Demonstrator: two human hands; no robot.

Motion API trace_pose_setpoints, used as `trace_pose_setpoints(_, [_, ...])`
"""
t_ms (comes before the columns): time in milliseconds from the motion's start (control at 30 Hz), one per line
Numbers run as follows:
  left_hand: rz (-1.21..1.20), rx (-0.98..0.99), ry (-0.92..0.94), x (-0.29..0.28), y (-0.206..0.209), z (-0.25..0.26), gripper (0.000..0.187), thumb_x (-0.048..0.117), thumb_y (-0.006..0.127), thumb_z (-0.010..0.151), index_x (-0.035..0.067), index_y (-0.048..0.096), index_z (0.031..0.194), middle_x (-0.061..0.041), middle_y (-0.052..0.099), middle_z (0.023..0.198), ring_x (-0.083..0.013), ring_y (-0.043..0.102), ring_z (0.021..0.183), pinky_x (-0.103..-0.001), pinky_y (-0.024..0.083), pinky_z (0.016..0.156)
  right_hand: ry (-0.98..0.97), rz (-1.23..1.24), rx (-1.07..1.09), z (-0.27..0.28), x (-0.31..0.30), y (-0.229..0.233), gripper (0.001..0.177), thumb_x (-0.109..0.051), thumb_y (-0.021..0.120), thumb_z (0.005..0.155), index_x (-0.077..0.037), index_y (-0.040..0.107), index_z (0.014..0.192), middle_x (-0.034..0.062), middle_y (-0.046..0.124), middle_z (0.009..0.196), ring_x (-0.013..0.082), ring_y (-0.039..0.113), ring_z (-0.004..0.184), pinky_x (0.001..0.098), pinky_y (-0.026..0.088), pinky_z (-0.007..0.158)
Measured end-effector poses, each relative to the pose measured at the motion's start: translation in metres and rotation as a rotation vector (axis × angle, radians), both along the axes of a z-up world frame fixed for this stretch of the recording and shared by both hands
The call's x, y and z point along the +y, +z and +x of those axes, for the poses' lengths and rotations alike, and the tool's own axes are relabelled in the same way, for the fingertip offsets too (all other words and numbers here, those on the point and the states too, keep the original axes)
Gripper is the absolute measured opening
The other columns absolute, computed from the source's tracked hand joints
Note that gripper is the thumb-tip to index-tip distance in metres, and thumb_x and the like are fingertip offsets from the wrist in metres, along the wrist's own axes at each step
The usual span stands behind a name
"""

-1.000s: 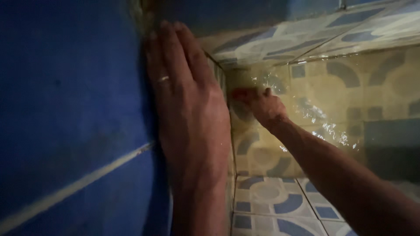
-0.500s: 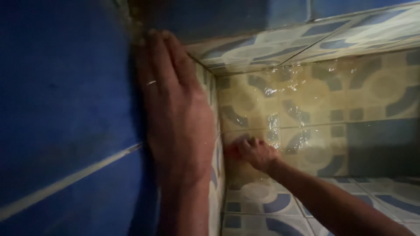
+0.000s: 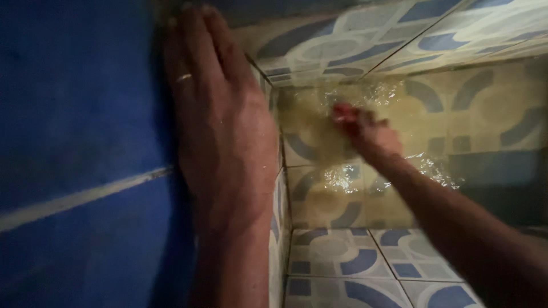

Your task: The person scrubs the tiled floor and walls of a shower stall using a red scrubbing tool. They repeatedly wipe the floor, corners, and wall surfaces, then rinse the area with water from a handheld showerhead.

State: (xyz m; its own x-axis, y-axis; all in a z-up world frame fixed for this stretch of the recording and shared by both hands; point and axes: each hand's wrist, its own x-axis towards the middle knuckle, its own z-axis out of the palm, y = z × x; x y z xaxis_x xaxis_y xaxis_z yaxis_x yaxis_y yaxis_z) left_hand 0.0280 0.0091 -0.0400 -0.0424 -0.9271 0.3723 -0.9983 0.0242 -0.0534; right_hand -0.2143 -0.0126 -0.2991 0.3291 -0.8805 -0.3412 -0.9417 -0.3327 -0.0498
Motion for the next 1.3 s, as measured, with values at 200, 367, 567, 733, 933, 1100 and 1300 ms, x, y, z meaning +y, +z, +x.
trace_pose_setpoints(200, [-0.013,0.03,0.019,0.004,-0.002,-0.002,0.06,-0.001,0.066,0.104,-0.014,0.041,0.156,-0.029,0.04,0.162,-0.0431,0.043,0.15,-0.044,0.036,0.129,-0.723,0.094,-0.196,-0.077,-0.004,0.021,0.063,-0.06,0.048,0.105,-0.017,0.048,0.151,0.0257,0.061,0.127,0.042,0.071,0.096,0.0511,0.06,0.078])
trace_pose_setpoints(367, [-0.023,0.041,-0.013,0.001,0.001,-0.001,0.058,0.0,0.065,0.104,-0.014,0.041,0.155,-0.03,0.039,0.159,-0.0448,0.042,0.148,-0.047,0.035,0.129,-0.812,-0.125,-0.499,-0.078,-0.011,0.01,0.052,-0.053,0.052,0.106,-0.016,0.059,0.141,0.0206,0.075,0.114,0.0368,0.078,0.1,0.0468,0.06,0.09])
trace_pose_setpoints(567, [-0.015,0.031,-0.016,0.004,0.0,0.0,0.058,0.0,0.064,0.106,-0.015,0.039,0.157,-0.03,0.038,0.161,-0.0443,0.039,0.151,-0.047,0.034,0.131,-0.639,0.084,-0.234,0.005,-0.005,-0.028,0.05,-0.04,0.056,0.105,-0.011,0.042,0.144,0.0235,0.055,0.139,0.0486,0.062,0.113,0.0593,0.052,0.094])
trace_pose_setpoints(733, [-0.027,0.081,-0.036,0.007,-0.001,-0.004,0.06,-0.003,0.064,0.104,-0.016,0.038,0.156,-0.03,0.038,0.161,-0.0459,0.04,0.149,-0.047,0.036,0.129,-0.276,0.152,-0.156,0.04,-0.004,-0.03,0.058,-0.028,0.057,0.098,-0.006,0.036,0.148,0.0252,0.05,0.142,0.0494,0.062,0.108,0.054,0.061,0.078])
trace_pose_setpoints(933, [-0.036,0.11,-0.066,0.011,-0.005,-0.006,0.058,-0.009,0.068,0.093,-0.013,0.046,0.147,-0.029,0.045,0.147,-0.0465,0.046,0.138,-0.046,0.045,0.115,-0.539,0.146,-0.157,-0.014,-0.023,-0.012,0.062,-0.051,0.053,0.103,-0.007,0.044,0.146,0.022,0.06,0.137,0.0453,0.067,0.113,0.0558,0.057,0.092])
trace_pose_setpoints(1100, [-0.058,0.063,-0.085,0.015,-0.005,-0.002,0.06,-0.009,0.073,0.09,-0.01,0.049,0.145,-0.028,0.046,0.144,-0.0465,0.048,0.138,-0.048,0.048,0.115,-0.728,0.03,-0.169,-0.088,-0.027,0.002,0.069,-0.069,0.046,0.101,-0.014,0.052,0.141,0.0247,0.057,0.135,0.0476,0.059,0.119,0.0571,0.048,0.098])
trace_pose_setpoints(1300, [-0.093,0.025,-0.138,0.016,-0.005,-0.003,0.071,0.0,0.085,0.084,-0.009,0.048,0.144,-0.028,0.045,0.141,-0.0472,0.047,0.135,-0.049,0.047,0.112,-0.743,-0.129,-0.178,-0.188,-0.032,0.006,0.064,-0.064,0.052,0.098,-0.015,0.057,0.139,0.0257,0.065,0.125,0.0479,0.063,0.116,0.0564,0.051,0.098])
